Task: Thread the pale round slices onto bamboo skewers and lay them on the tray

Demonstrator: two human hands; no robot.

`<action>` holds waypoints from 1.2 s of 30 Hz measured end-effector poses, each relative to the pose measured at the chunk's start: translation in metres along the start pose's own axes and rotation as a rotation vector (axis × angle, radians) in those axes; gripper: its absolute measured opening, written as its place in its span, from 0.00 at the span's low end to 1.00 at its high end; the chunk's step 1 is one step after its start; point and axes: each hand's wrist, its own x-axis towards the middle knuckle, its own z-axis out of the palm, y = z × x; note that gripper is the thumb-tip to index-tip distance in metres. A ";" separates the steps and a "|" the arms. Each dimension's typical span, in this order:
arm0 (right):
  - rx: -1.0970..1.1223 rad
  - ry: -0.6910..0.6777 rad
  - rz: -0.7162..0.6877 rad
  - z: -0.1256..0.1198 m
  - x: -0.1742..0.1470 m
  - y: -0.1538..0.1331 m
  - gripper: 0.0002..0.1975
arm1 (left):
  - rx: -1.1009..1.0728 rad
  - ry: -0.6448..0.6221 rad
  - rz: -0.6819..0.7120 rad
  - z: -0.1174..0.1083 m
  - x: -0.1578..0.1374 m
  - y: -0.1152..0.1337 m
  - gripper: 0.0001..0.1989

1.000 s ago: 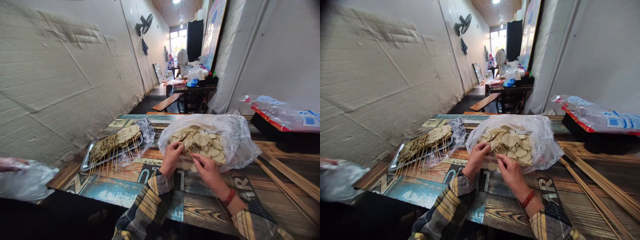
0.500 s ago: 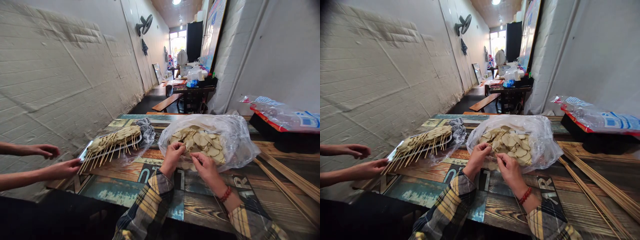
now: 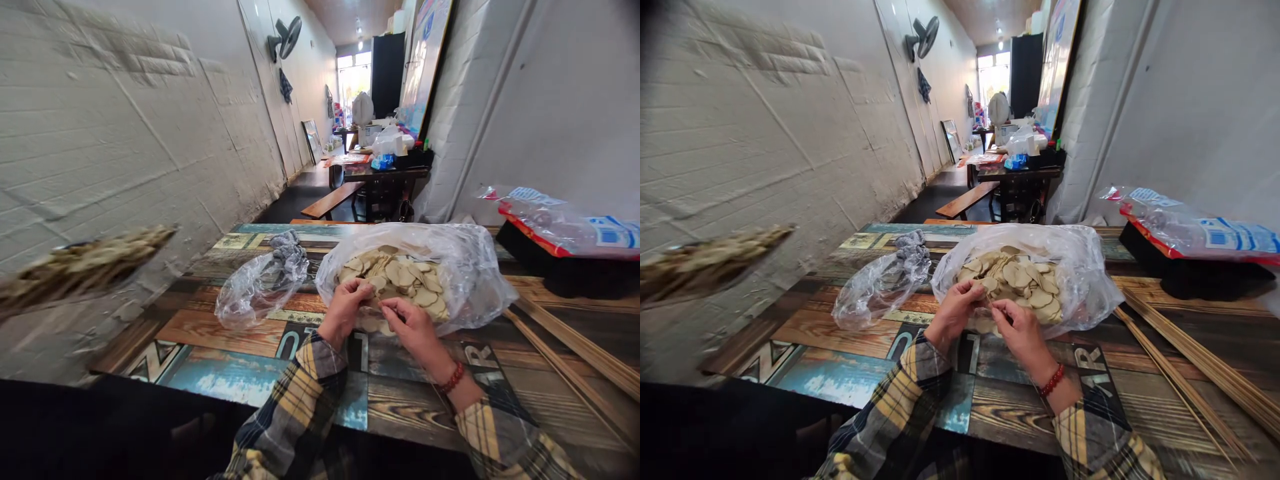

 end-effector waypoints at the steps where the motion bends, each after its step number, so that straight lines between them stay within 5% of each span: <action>1: 0.002 -0.010 0.009 0.000 0.000 0.000 0.16 | 0.007 0.012 0.010 0.000 0.000 0.000 0.25; 15: -0.100 0.028 -0.036 0.000 -0.003 0.002 0.17 | 0.103 0.087 0.095 0.005 0.000 -0.006 0.23; 26: -0.066 0.089 -0.009 0.000 -0.001 0.003 0.19 | 0.168 0.025 0.078 0.013 -0.002 -0.017 0.22; 31: -0.021 0.114 0.037 -0.009 0.004 0.001 0.19 | 0.130 -0.026 0.081 0.014 -0.001 -0.013 0.21; 36: 0.065 0.249 0.105 -0.030 0.008 0.007 0.18 | 0.146 0.073 0.142 0.003 0.004 -0.004 0.22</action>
